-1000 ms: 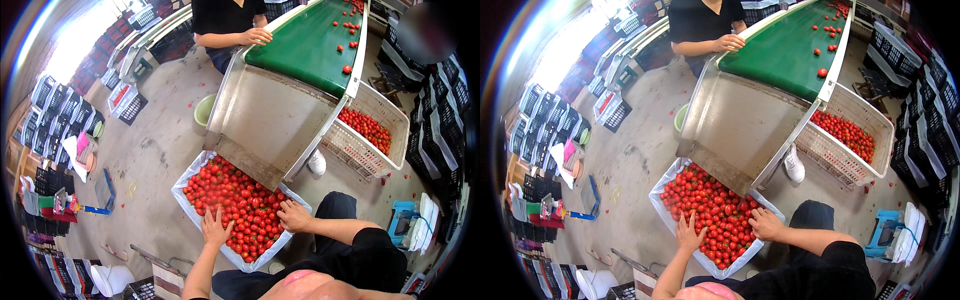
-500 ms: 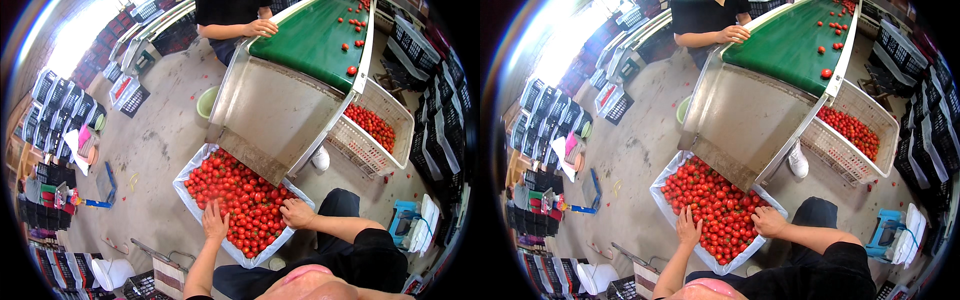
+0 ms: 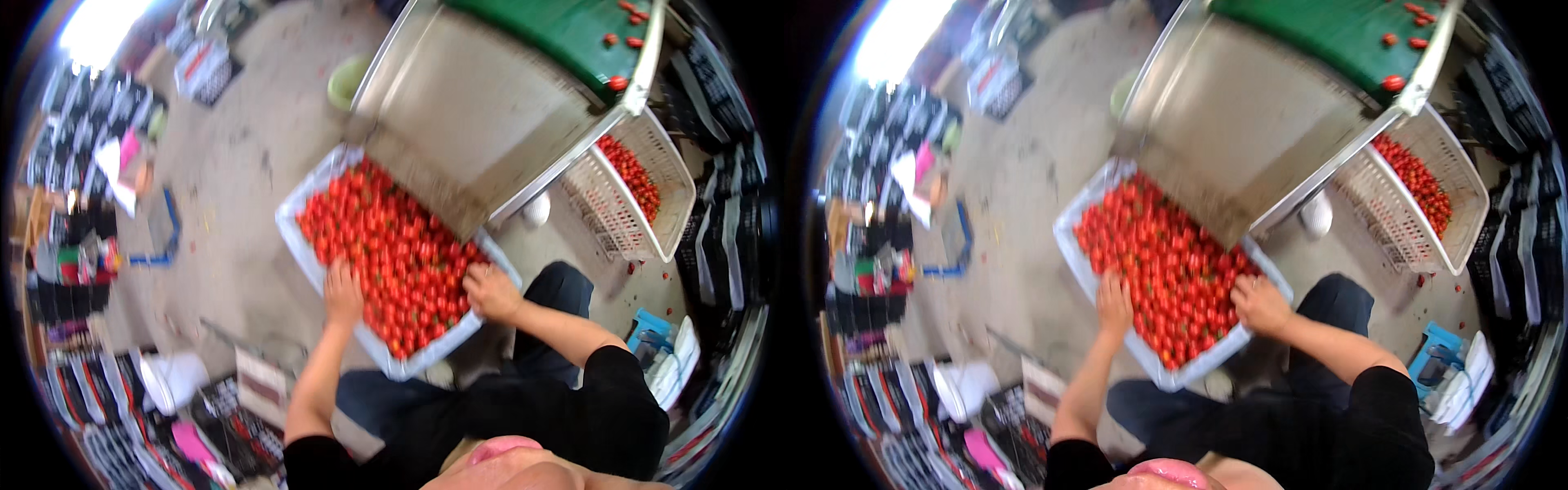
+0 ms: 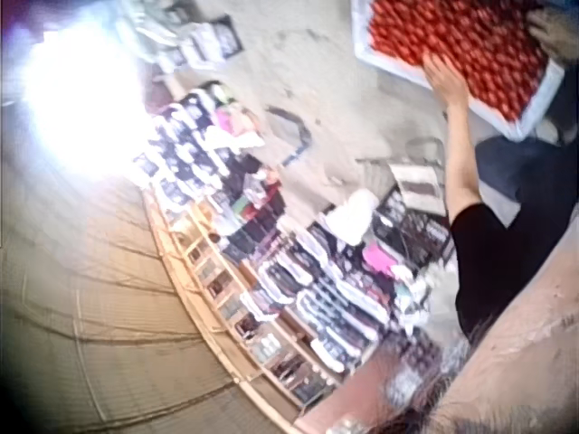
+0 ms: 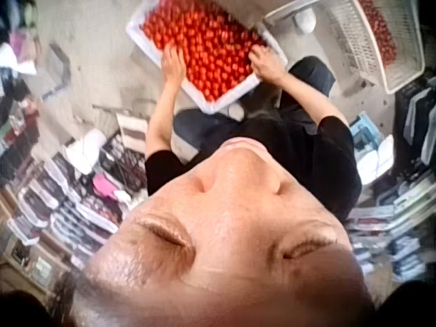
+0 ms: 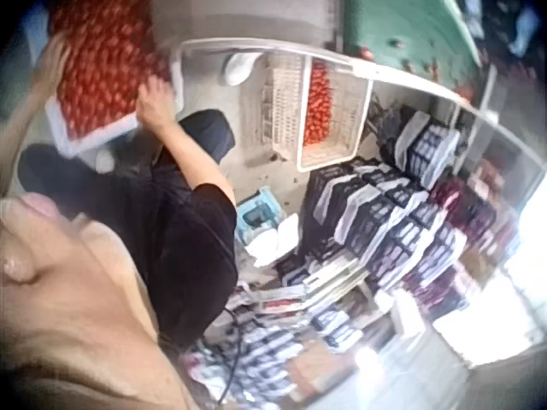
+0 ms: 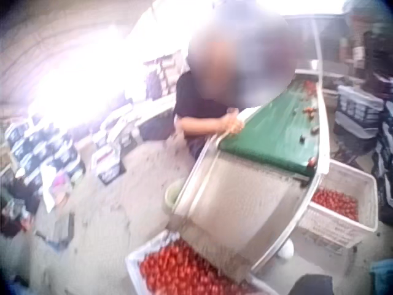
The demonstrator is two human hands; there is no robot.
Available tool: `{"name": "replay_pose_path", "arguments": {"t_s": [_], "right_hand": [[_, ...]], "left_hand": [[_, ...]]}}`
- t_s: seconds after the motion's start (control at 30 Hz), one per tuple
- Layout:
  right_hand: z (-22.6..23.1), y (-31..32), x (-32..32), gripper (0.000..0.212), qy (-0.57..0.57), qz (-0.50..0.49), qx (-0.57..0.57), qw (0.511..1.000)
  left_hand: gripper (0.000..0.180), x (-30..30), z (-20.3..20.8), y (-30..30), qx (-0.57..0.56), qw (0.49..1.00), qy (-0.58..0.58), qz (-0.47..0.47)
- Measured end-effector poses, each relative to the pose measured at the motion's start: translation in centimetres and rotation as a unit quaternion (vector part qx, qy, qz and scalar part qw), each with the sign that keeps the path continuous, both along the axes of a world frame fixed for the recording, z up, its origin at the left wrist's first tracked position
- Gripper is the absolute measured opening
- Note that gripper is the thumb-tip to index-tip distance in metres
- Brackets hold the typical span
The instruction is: The person sorts tomatoes into a large crate lined with plastic, moving them by hand from a pile and discarding damaged ones into a separate bucket.
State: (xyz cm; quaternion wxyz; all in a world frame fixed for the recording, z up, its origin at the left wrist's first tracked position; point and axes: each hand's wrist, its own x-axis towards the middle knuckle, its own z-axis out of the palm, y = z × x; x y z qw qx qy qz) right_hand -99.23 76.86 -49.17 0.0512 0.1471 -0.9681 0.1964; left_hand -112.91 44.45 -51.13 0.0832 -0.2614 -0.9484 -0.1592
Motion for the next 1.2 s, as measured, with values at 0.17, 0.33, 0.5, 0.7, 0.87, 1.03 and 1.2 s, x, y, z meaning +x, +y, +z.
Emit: {"name": "replay_pose_path", "arguments": {"t_s": [0.17,0.33,0.5,0.7,0.87,1.03,1.2], "right_hand": [[1.0,0.0,0.3,0.026,0.011,-0.005,0.003,1.000],[1.3,-0.5,0.0,0.035,0.019,-0.020,0.015,1.000],[1.4,0.0,-0.3,0.036,-0.082,0.000,-0.006,0.997],[3.8,-5.1,-2.9,0.043,-0.082,0.126,-0.110,0.982],[-1.8,-7.1,-10.5,0.050,0.022,0.100,0.042,0.994],[-2.6,-7.4,-10.8,0.063,0.022,-0.058,0.015,0.998],[0.5,-5.9,-4.0,0.051,-0.074,0.015,0.037,0.996]], "left_hand": [[0.039,-0.5,1.7,0.5,0.015,1.000,-0.016,0.014],[0.044,-0.4,1.8,0.5,0.058,0.998,-0.002,0.039],[0.043,-0.5,1.1,0.6,0.061,0.996,-0.013,0.057],[0.041,-0.4,0.4,0.1,0.071,0.996,-0.007,0.059],[0.036,-0.9,0.6,0.2,0.123,0.991,-0.002,0.055],[0.035,-0.7,0.5,0.0,0.141,0.989,0.001,0.052],[0.031,-0.5,0.0,-0.6,0.139,0.988,0.000,0.063]]}}
